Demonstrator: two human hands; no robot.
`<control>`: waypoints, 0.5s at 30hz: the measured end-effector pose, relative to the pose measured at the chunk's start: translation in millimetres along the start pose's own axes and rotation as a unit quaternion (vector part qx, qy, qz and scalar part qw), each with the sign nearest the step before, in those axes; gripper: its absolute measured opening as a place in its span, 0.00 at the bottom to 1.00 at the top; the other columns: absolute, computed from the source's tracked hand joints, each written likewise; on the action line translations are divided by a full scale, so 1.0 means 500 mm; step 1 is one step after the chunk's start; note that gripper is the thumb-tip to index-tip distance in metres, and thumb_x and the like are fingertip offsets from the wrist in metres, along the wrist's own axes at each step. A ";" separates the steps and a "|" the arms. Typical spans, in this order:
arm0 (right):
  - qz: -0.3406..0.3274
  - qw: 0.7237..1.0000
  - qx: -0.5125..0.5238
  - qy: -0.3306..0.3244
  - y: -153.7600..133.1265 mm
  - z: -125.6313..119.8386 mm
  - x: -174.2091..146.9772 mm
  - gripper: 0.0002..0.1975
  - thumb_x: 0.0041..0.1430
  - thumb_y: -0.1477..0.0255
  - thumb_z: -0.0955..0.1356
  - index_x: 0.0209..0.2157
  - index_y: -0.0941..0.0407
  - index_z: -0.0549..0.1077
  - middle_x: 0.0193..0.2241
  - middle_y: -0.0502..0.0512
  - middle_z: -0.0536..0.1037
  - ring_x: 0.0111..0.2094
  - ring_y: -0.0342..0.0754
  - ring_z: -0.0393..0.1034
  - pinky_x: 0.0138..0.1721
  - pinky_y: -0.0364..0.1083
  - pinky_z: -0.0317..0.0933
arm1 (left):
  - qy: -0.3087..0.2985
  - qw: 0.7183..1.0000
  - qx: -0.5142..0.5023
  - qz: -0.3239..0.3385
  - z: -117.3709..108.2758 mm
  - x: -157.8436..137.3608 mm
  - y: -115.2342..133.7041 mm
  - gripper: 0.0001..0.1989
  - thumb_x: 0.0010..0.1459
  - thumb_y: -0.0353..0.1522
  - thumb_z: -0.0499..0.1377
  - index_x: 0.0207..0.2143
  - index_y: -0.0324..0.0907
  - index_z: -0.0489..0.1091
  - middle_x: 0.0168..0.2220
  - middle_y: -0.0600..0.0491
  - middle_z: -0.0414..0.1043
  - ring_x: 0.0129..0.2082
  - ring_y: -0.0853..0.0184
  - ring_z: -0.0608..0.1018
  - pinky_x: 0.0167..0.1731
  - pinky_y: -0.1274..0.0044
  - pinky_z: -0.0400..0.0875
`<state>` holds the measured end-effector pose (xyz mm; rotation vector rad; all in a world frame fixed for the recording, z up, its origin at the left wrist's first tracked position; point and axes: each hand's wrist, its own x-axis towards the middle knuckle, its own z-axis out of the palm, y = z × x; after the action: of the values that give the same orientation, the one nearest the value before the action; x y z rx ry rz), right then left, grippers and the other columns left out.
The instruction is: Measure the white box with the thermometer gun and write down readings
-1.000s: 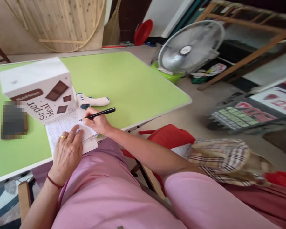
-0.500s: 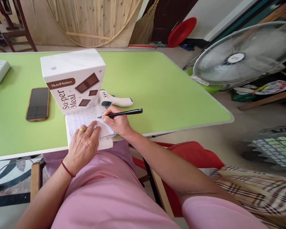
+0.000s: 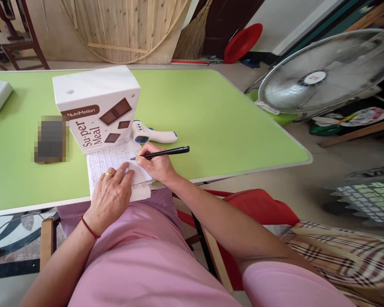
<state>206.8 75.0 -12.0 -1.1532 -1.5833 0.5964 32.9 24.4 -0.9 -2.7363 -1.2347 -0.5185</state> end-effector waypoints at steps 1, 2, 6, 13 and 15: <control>0.001 1.000 0.004 0.004 0.000 0.000 0.000 0.06 0.48 0.72 0.64 0.20 0.53 0.62 0.17 0.44 0.64 0.19 0.40 0.55 0.22 0.42 0.54 | 0.000 1.000 0.001 0.000 0.000 0.000 0.000 0.14 0.64 0.27 0.50 0.50 0.38 0.68 0.57 0.44 0.68 0.40 0.57 0.71 0.37 0.66 0.71; 0.003 1.000 0.007 0.009 0.001 0.000 0.000 0.06 0.48 0.72 0.64 0.21 0.53 0.62 0.17 0.44 0.65 0.19 0.40 0.55 0.23 0.42 0.54 | -0.001 1.000 0.001 0.000 -0.001 0.000 -0.001 0.14 0.64 0.27 0.50 0.50 0.38 0.68 0.57 0.44 0.68 0.40 0.57 0.71 0.37 0.66 0.71; 0.016 1.000 0.003 0.022 0.004 -0.002 0.000 0.05 0.47 0.72 0.64 0.21 0.53 0.62 0.17 0.44 0.65 0.20 0.41 0.55 0.24 0.43 0.56 | -0.007 1.000 0.000 -0.002 -0.003 0.001 0.000 0.14 0.64 0.27 0.50 0.49 0.38 0.69 0.57 0.44 0.68 0.40 0.56 0.71 0.36 0.66 0.71; 0.020 0.999 -0.009 0.025 0.003 0.000 -0.002 0.06 0.47 0.71 0.64 0.20 0.53 0.62 0.16 0.45 0.65 0.20 0.41 0.55 0.23 0.43 0.55 | -0.008 1.000 0.009 -0.002 -0.004 0.001 0.003 0.14 0.64 0.27 0.50 0.49 0.38 0.69 0.57 0.46 0.68 0.39 0.57 0.71 0.37 0.67 0.71; 0.020 1.000 -0.008 0.021 0.002 0.000 -0.002 0.06 0.47 0.71 0.64 0.20 0.53 0.61 0.16 0.44 0.64 0.20 0.41 0.55 0.23 0.43 0.55 | -0.007 1.000 0.009 -0.001 -0.003 0.001 0.003 0.14 0.64 0.27 0.50 0.49 0.38 0.69 0.57 0.46 0.68 0.39 0.57 0.71 0.37 0.67 0.71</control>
<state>207.3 74.4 -13.1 -1.2034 -1.5355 0.5840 33.6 23.4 0.8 -2.7287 -1.2391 -0.4885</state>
